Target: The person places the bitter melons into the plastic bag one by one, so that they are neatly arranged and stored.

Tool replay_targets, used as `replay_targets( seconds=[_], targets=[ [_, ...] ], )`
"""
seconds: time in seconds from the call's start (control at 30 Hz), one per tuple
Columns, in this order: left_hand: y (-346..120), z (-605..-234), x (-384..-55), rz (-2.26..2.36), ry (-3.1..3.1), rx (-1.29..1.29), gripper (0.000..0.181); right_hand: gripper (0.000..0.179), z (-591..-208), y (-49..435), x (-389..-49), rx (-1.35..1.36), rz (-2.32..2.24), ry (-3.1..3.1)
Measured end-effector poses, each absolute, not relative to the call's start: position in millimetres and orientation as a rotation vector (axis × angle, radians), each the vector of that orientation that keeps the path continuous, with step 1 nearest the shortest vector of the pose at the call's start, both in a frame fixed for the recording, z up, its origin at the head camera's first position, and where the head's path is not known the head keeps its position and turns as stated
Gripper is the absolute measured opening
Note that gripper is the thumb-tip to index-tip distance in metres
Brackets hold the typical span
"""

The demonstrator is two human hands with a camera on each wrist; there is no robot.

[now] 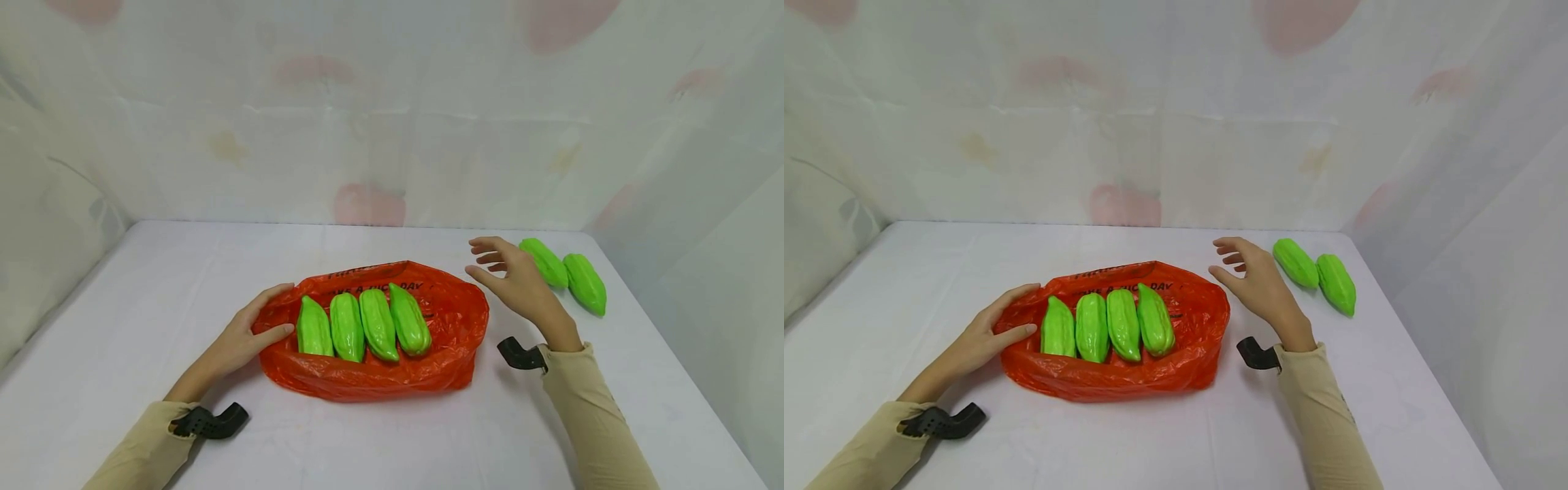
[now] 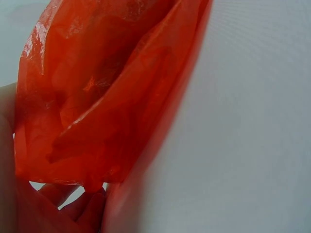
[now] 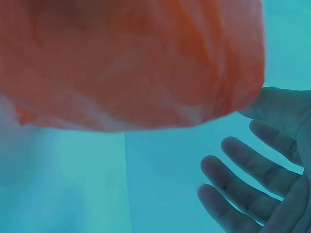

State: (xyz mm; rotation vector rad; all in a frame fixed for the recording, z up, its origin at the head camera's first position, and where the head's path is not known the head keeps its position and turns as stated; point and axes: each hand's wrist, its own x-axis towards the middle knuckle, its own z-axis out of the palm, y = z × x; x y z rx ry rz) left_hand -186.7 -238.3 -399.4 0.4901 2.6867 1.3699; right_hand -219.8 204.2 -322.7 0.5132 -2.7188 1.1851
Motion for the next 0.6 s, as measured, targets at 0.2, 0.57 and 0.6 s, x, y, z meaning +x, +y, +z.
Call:
replay_targets(
  seconds=[0.2,0.57,0.6],
  targets=[
    [-238.7,-399.9,-186.7,1.384,2.68,0.494,0.063,0.044,-329.2,214.5,-225.3,0.433,1.19,-2.715],
    [-238.9,-401.1,-187.2,1.391,2.676,0.493,0.062,0.042,-339.5,236.2,-232.9,0.314,1.102,-2.681],
    [-238.9,-401.2,-187.2,1.391,2.677,0.493,0.062,0.042,-340.3,238.0,-233.4,0.308,1.098,-2.679]
  ],
)
